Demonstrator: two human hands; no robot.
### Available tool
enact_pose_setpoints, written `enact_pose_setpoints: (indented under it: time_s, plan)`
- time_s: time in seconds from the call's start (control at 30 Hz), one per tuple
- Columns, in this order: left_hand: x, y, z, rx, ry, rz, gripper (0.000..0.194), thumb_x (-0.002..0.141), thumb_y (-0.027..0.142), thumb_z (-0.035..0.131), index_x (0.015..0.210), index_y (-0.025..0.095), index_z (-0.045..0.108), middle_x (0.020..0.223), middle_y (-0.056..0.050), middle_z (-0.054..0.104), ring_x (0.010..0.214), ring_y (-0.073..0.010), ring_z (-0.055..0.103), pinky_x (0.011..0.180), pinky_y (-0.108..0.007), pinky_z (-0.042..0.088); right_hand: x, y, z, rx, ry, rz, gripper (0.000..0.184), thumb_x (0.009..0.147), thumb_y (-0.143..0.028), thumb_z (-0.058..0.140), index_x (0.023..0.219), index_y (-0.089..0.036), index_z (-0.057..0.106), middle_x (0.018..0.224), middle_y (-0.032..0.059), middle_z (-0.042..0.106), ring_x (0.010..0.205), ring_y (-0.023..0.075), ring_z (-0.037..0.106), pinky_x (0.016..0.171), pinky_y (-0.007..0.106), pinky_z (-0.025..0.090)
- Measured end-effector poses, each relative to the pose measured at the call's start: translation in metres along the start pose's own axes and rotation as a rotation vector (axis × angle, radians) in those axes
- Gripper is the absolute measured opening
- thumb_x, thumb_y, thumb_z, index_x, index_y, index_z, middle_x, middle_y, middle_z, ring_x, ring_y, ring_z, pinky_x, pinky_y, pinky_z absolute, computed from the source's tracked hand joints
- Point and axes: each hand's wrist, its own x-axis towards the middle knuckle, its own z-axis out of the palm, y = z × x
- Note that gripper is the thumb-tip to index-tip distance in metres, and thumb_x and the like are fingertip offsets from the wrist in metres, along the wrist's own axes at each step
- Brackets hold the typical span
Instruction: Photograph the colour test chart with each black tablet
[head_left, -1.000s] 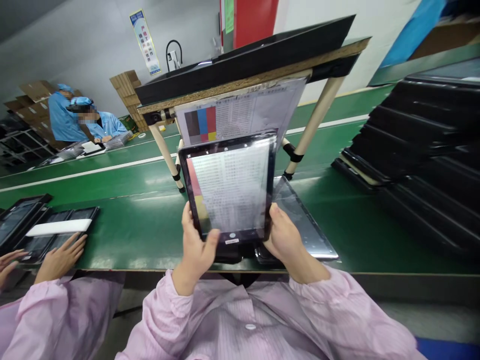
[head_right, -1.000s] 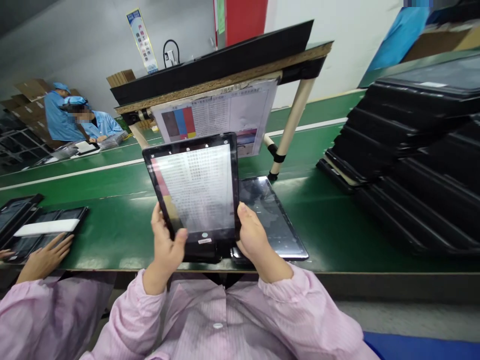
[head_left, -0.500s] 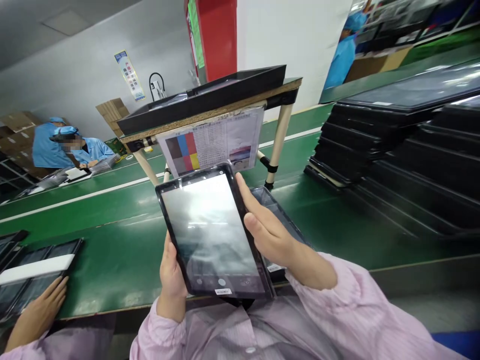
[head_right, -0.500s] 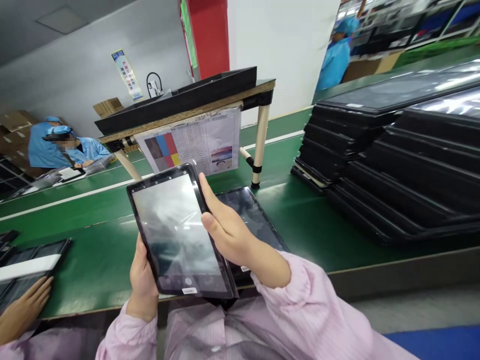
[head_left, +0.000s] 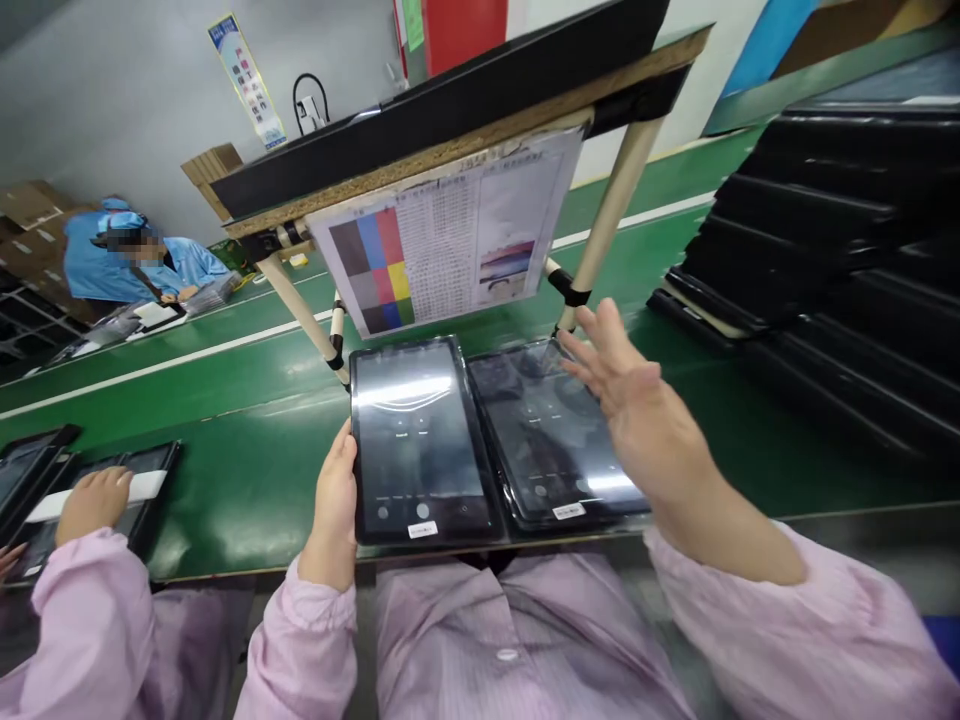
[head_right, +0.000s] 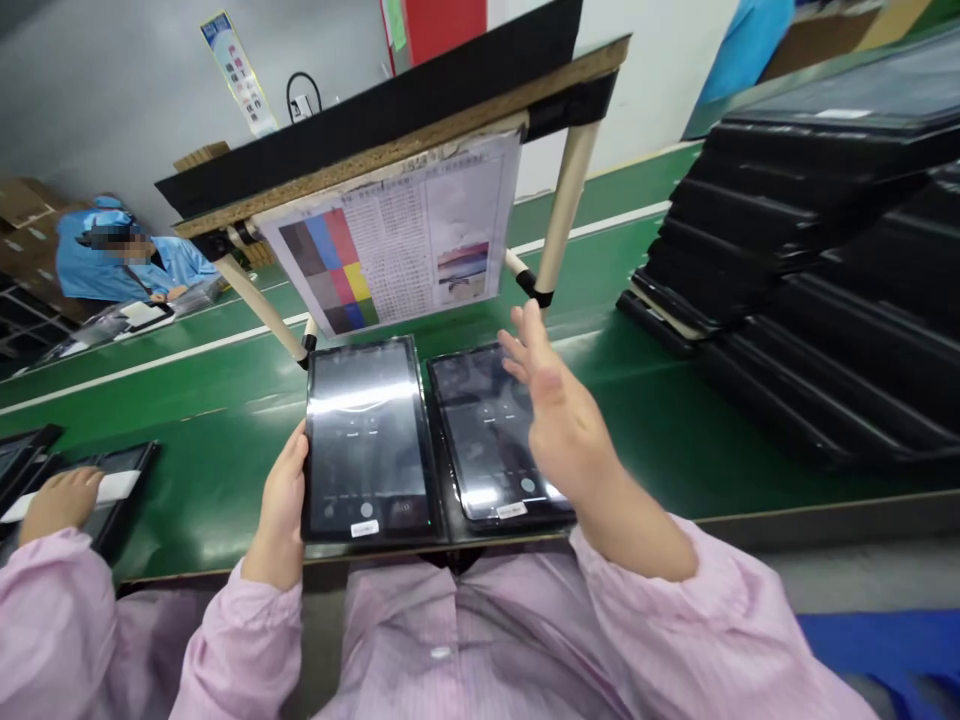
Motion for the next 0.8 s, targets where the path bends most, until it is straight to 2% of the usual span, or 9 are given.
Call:
enact_pose_setpoints:
  time_s: [0.1, 0.17, 0.23, 0.3, 0.4, 0.5, 0.6, 0.7, 0.8]
  plan:
    - [0.021, -0.009, -0.004, 0.025, -0.052, -0.111, 0.058, 0.076, 0.044, 0.08, 0.127, 0.02, 0.067, 0.126, -0.008, 0.072, 0.112, -0.0258, 0.069, 0.101, -0.037, 0.053, -0.01, -0.002, -0.016, -0.161, 0.032, -0.022, 0.055, 0.105, -0.057, 0.023, 0.138, -0.034, 0.06, 0.155, 0.001, 0.045, 0.142, 0.0236, 0.045, 0.119, 0.046, 0.037]
    - [0.027, -0.013, -0.003, 0.054, -0.095, -0.169, 0.055, 0.077, 0.042, 0.078, 0.125, 0.019, 0.068, 0.127, -0.009, 0.071, 0.113, -0.0262, 0.068, 0.102, -0.038, 0.052, -0.016, -0.001, -0.025, -0.375, -0.043, -0.05, 0.055, 0.105, -0.055, 0.026, 0.122, -0.03, 0.073, 0.15, 0.0034, 0.051, 0.141, 0.0265, 0.045, 0.12, 0.05, 0.033]
    - [0.027, -0.014, -0.002, 0.088, -0.095, -0.147, 0.051, 0.081, 0.044, 0.074, 0.123, 0.017, 0.068, 0.126, -0.011, 0.071, 0.115, -0.0259, 0.067, 0.105, -0.039, 0.049, -0.02, 0.006, -0.033, -0.612, -0.166, -0.055, 0.054, 0.104, -0.053, 0.029, 0.113, -0.03, 0.077, 0.15, 0.0036, 0.051, 0.145, 0.0319, 0.038, 0.12, 0.059, 0.029]
    - [0.023, -0.014, -0.005, 0.117, -0.048, -0.077, 0.051, 0.086, 0.047, 0.068, 0.128, 0.017, 0.064, 0.124, -0.013, 0.071, 0.115, -0.0247, 0.067, 0.108, -0.042, 0.047, -0.022, 0.016, -0.038, -0.811, -0.252, -0.038, 0.053, 0.103, -0.053, 0.029, 0.108, -0.033, 0.078, 0.151, 0.0016, 0.05, 0.149, 0.0364, 0.03, 0.117, 0.067, 0.025]
    - [0.015, -0.015, -0.016, 0.241, 0.033, 0.029, 0.052, 0.092, 0.046, 0.061, 0.135, 0.02, 0.055, 0.13, -0.014, 0.066, 0.121, -0.0234, 0.063, 0.112, -0.044, 0.043, -0.022, 0.032, -0.04, -0.946, -0.295, -0.016, 0.052, 0.103, -0.051, 0.027, 0.112, -0.038, 0.076, 0.154, -0.0018, 0.046, 0.15, 0.0374, 0.027, 0.114, 0.069, 0.026]
    - [0.004, -0.011, -0.029, 0.584, 0.064, 0.267, 0.043, 0.095, 0.042, 0.055, 0.134, 0.023, 0.058, 0.14, -0.011, 0.058, 0.132, -0.0232, 0.053, 0.117, -0.043, 0.036, -0.02, 0.041, -0.037, -1.0, -0.362, -0.008, 0.053, 0.103, -0.051, 0.023, 0.116, -0.041, 0.074, 0.157, -0.0044, 0.041, 0.151, 0.0369, 0.025, 0.114, 0.069, 0.025]
    - [-0.01, 0.003, -0.025, 1.008, -0.007, 0.547, 0.032, 0.098, 0.034, 0.05, 0.123, 0.028, 0.069, 0.126, -0.008, 0.062, 0.124, -0.0248, 0.052, 0.113, -0.048, 0.038, -0.017, 0.04, -0.033, -1.022, -0.417, 0.001, 0.056, 0.104, -0.052, 0.02, 0.118, -0.04, 0.074, 0.16, -0.0035, 0.037, 0.151, 0.0378, 0.025, 0.113, 0.07, 0.025]
    - [-0.018, 0.013, -0.003, 1.329, -0.16, 0.684, 0.032, 0.097, 0.027, 0.048, 0.112, 0.029, 0.076, 0.115, -0.009, 0.061, 0.116, -0.027, 0.049, 0.107, -0.05, 0.041, -0.018, 0.033, -0.033, -0.954, -0.288, -0.005, 0.063, 0.104, -0.053, 0.017, 0.119, -0.034, 0.074, 0.161, 0.0022, 0.035, 0.15, 0.0363, 0.026, 0.114, 0.068, 0.026]
    - [-0.015, 0.012, 0.019, 1.541, -0.201, 0.703, 0.035, 0.096, 0.023, 0.05, 0.12, 0.027, 0.074, 0.116, -0.012, 0.056, 0.112, -0.0301, 0.045, 0.1, -0.052, 0.043, -0.023, 0.029, -0.037, -0.855, -0.131, 0.012, 0.067, 0.103, -0.057, 0.016, 0.117, -0.028, 0.075, 0.158, 0.007, 0.04, 0.148, 0.0351, 0.031, 0.114, 0.066, 0.027]
